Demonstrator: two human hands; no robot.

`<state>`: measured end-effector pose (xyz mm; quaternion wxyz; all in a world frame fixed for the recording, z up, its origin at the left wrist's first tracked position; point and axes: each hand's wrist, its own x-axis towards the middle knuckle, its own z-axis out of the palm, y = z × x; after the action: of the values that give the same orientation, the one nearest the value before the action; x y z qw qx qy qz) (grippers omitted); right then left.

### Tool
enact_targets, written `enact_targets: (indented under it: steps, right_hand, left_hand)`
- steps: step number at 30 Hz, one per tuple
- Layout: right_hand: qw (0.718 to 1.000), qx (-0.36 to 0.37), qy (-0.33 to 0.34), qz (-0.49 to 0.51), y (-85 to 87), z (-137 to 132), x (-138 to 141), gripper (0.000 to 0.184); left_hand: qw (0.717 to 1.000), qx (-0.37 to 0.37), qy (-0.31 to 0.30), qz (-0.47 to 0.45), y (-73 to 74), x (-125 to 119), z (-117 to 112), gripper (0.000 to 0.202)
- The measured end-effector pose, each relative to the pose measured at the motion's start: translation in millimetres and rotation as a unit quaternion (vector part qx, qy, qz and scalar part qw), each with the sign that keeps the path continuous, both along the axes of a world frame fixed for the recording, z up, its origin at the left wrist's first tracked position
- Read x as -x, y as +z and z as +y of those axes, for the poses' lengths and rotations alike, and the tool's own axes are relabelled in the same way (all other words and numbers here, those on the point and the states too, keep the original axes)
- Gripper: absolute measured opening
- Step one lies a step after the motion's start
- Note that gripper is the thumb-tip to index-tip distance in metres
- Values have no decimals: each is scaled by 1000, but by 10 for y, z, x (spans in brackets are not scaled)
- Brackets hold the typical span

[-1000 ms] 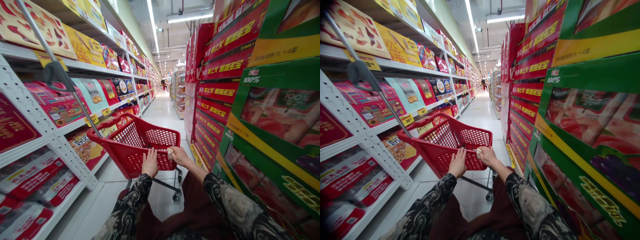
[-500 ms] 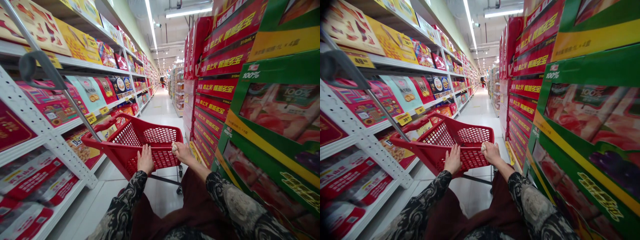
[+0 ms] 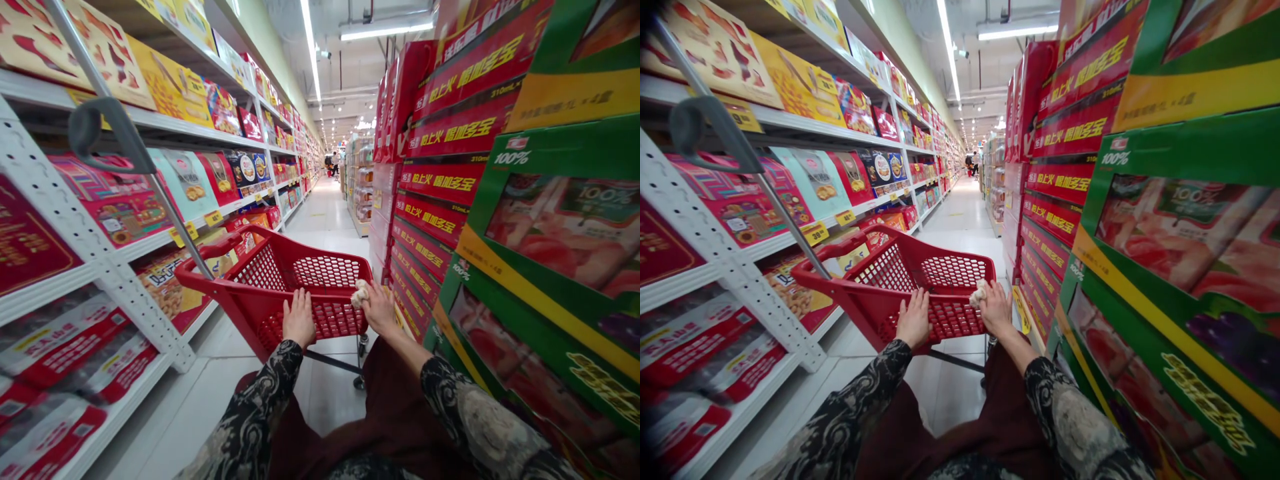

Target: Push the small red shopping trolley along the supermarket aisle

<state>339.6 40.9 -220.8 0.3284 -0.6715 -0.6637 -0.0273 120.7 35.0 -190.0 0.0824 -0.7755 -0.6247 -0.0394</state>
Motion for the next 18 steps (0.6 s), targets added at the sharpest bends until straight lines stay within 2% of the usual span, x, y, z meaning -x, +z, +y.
enact_targets:
  steps: [2, 6, 9, 15, 16, 18]
  right_hand:
    - [1000, -4, 13, 16, -9, -19, 70, 45]
    - [993, -16, 115, 15, -14, -15, 398, 48]
    - [991, -32, 129, 21, -1, 30, 471, 49]
    - [983, -148, -4, 108, 99, 112, -1, 46]
    - [985, -140, 2, 106, 108, 107, -72, 45]
    - [990, -85, 59, 94, 106, 81, -164, 41]
  left_hand:
    - [1000, 1, 3, 2, -2, -23, -13, 78]
    - [1000, -2, 3, 7, -13, -38, -39, 78]
    - [1000, -7, 5, 9, -24, -38, -47, 76]
    - [1000, 0, 6, 14, -25, -77, -61, 80]
    - [1000, -1, 8, 14, -24, -87, -65, 80]
    - [1000, 0, 12, 15, -25, -103, -72, 80]
